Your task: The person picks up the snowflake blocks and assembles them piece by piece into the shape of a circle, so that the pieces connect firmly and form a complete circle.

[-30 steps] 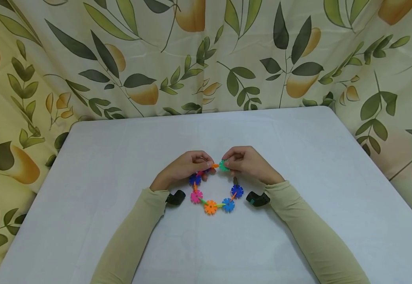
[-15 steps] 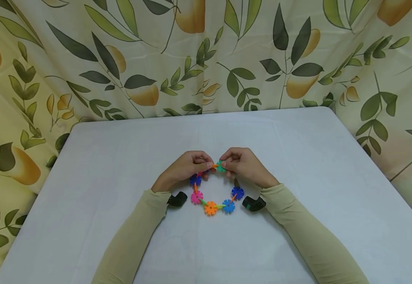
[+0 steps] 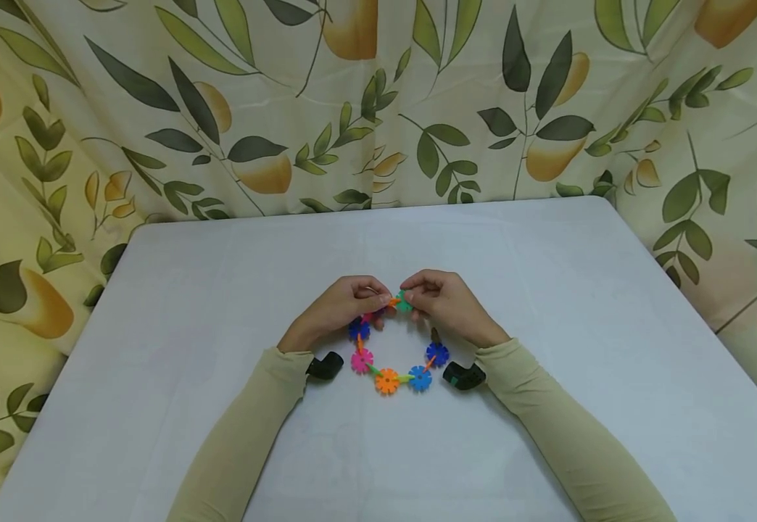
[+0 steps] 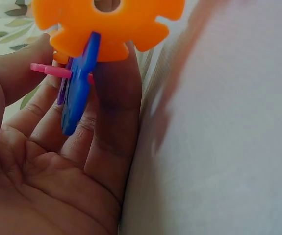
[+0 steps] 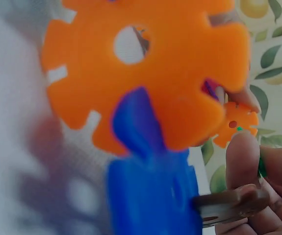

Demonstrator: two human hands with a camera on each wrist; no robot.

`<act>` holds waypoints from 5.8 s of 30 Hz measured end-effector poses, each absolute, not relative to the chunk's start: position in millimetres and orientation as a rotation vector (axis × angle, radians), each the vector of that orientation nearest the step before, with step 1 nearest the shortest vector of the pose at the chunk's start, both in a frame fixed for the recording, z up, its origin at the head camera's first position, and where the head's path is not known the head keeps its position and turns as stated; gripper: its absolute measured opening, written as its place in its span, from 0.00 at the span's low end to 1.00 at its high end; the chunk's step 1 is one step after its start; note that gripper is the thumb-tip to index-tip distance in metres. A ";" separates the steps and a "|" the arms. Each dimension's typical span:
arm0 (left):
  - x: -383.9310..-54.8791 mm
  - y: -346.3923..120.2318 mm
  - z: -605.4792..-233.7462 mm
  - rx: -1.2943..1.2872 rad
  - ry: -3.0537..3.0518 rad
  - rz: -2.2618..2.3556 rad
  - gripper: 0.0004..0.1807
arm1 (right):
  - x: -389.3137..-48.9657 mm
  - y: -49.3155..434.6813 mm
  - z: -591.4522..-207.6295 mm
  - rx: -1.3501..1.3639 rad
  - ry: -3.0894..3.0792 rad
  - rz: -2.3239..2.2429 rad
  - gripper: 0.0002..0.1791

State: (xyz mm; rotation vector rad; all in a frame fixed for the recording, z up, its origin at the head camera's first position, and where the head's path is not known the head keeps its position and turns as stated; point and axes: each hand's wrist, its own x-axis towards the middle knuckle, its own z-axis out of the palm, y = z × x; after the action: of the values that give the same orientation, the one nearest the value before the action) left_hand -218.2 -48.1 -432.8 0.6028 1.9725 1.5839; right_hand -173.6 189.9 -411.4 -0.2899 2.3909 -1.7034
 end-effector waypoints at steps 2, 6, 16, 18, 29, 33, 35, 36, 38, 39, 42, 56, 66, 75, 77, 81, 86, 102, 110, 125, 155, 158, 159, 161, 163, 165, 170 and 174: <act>-218.9 -48.7 -432.9 0.607 1.962 1.596 0.11 | -173.4 189.3 -411.2 -0.285 2.407 -1.706 0.12; -219.6 -50.8 -433.1 0.609 1.955 1.617 0.11 | -172.7 189.6 -411.8 -0.302 2.469 -1.684 0.13; -222.5 -59.2 -429.5 0.523 1.984 1.666 0.13 | -175.4 196.0 -412.6 -0.339 2.598 -1.547 0.12; -222.5 -60.9 -428.3 0.498 1.989 1.682 0.14 | -175.5 196.2 -411.8 -0.322 2.634 -1.493 0.13; -226.8 -66.7 -427.0 0.374 1.971 1.777 0.12 | -177.1 200.5 -414.2 -0.305 2.757 -1.259 0.09; -228.0 -66.8 -427.8 0.355 1.965 1.766 0.12 | -176.5 201.4 -415.3 -0.371 2.778 -1.244 0.07; -228.1 -66.9 -428.0 0.338 1.962 1.751 0.12 | -176.6 201.3 -416.0 -0.412 2.783 -1.254 0.06; -228.0 -66.7 -427.9 0.332 1.961 1.741 0.13 | -176.8 200.9 -416.3 -0.432 2.788 -1.260 0.06; -227.9 -66.5 -427.6 0.322 1.956 1.719 0.14 | -177.4 200.3 -416.7 -0.473 2.802 -1.267 0.06; -228.0 -66.6 -427.7 0.319 1.955 1.712 0.14 | -177.5 199.7 -416.5 -0.492 2.807 -1.270 0.06; -228.0 -66.0 -427.6 0.317 1.957 1.700 0.14 | -177.4 198.9 -415.2 -0.542 2.827 -1.274 0.07; -227.6 -65.6 -427.5 0.391 1.913 1.723 0.13 | -176.5 198.1 -413.6 -0.666 2.826 -1.332 0.07; -226.7 -64.7 -427.6 0.444 2.013 1.661 0.13 | -175.0 194.7 -410.9 -0.670 2.800 -1.366 0.05; -224.6 -63.4 -427.6 0.490 2.076 1.609 0.13 | -172.5 190.7 -411.3 -0.632 2.747 -1.440 0.03; -224.5 -62.9 -427.7 0.501 2.083 1.602 0.13 | -172.0 190.2 -411.8 -0.636 2.742 -1.446 0.02; -223.7 -61.8 -426.3 0.520 2.083 1.597 0.13 | -171.7 189.5 -412.6 -0.667 2.755 -1.440 0.02; -221.2 -60.3 -425.0 0.539 2.115 1.567 0.13 | -170.9 187.4 -413.0 -0.734 2.763 -1.430 0.01; -216.0 -50.7 -423.8 0.493 2.150 1.582 0.12 | -167.8 185.9 -412.1 -0.911 2.835 -1.436 0.05; -214.8 -45.8 -425.7 0.508 2.103 1.603 0.11 | -168.0 183.6 -414.7 -0.929 2.830 -1.436 0.05; -221.9 -70.1 -404.9 0.091 1.845 1.717 0.33 | -175.6 186.5 -406.6 -0.324 2.866 -1.539 0.02; -227.2 -76.2 -436.1 -0.046 1.026 2.568 0.43 | -237.8 163.3 -407.3 0.077 2.656 -1.451 0.06; -227.2 -75.2 -441.0 -0.041 1.021 2.564 0.43 | -236.3 163.8 -410.6 0.102 2.610 -1.486 0.05; -227.1 -75.0 -441.9 -0.034 1.026 2.564 0.43 | -235.7 164.4 -411.2 0.104 2.603 -1.485 0.05; -227.0 -75.3 -443.0 -0.021 1.042 2.565 0.44 | -234.9 165.4 -412.4 0.100 2.609 -1.469 0.05; -226.9 -76.1 -443.5 -0.014 1.049 2.565 0.44 | -234.1 166.8 -413.2 0.091 2.620 -1.441 0.06; -226.8 -76.4 -443.7 -0.011 1.049 2.562 0.44 | -233.4 168.7 -413.6 0.082 2.635 -1.410 0.06; -226.0 -77.1 -441.9 0.012 1.064 2.547 0.43 | -232.3 172.2 -412.7 0.070 2.640 -1.380 0.07; -225.6 -79.2 -438.4 0.018 1.108 2.525 0.43 | -232.3 173.7 -410.1 0.048 2.634 -1.362 0.09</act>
State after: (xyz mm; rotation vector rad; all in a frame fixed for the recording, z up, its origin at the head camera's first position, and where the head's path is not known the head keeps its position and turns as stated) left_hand -225.6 -79.2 -438.4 0.0175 1.1075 2.5248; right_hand -232.3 173.7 -410.1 0.0482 2.6343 -1.3620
